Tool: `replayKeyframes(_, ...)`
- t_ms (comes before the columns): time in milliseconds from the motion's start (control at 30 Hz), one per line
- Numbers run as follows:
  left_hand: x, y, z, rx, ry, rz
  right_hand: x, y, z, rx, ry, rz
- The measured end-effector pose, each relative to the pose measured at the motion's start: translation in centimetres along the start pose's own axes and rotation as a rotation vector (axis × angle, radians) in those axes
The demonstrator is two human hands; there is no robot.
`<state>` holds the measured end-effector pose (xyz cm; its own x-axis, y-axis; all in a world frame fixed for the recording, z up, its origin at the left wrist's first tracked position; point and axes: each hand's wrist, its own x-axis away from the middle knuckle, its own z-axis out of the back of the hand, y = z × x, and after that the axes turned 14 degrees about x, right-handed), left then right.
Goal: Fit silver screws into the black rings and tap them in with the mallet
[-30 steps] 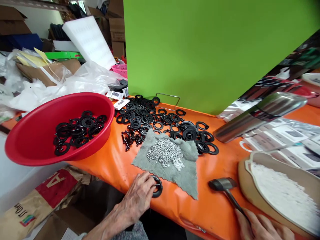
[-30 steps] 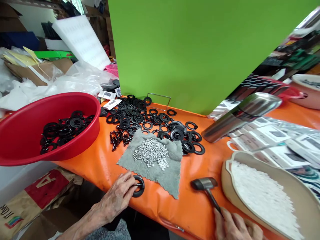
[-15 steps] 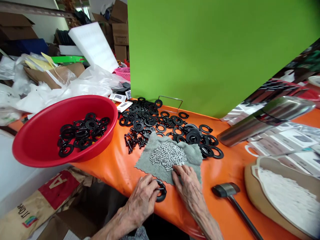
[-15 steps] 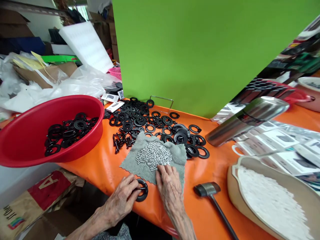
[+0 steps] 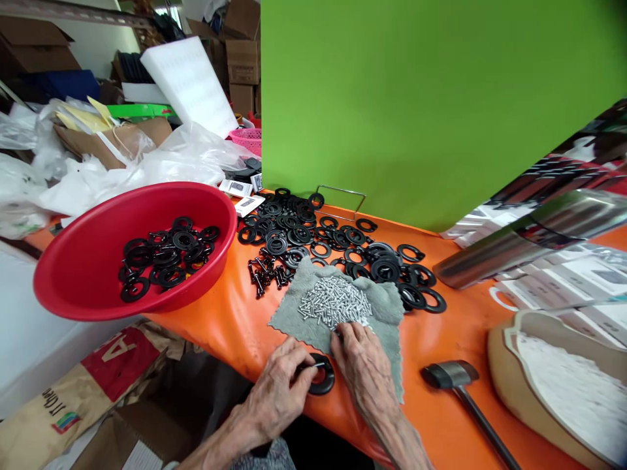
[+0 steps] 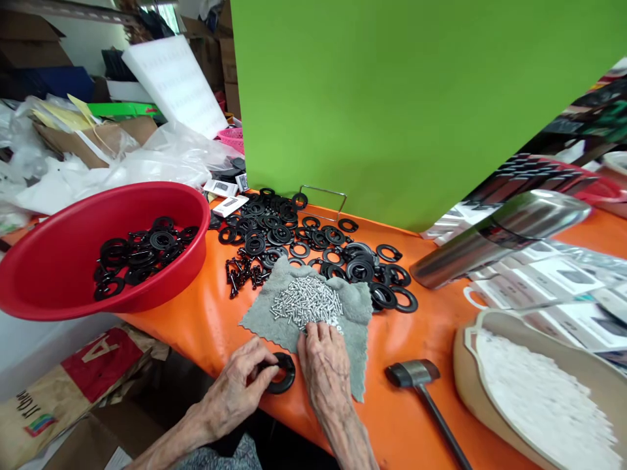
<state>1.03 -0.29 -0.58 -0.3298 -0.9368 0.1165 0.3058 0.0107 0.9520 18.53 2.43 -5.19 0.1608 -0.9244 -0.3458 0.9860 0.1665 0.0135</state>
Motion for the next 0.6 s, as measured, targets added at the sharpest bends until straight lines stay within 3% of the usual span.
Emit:
replayKeyframes(167, -0.2, 1.2, 1.3, 0.263, -0.021, 0.084, 0.6, 0.8, 0.5, -0.109, 0.007, -0.013)
replayKeyframes(367, -0.2, 1.3, 1.4, 0.543, -0.088, 0.166, 2.0, 1.5, 0.6, -0.218, 0.034, 0.008)
replayKeyframes(600, -0.2, 1.1, 1.3, 0.563, -0.095, 0.183, 2.9, 1.6, 0.2, -0.157, 0.035, -0.052)
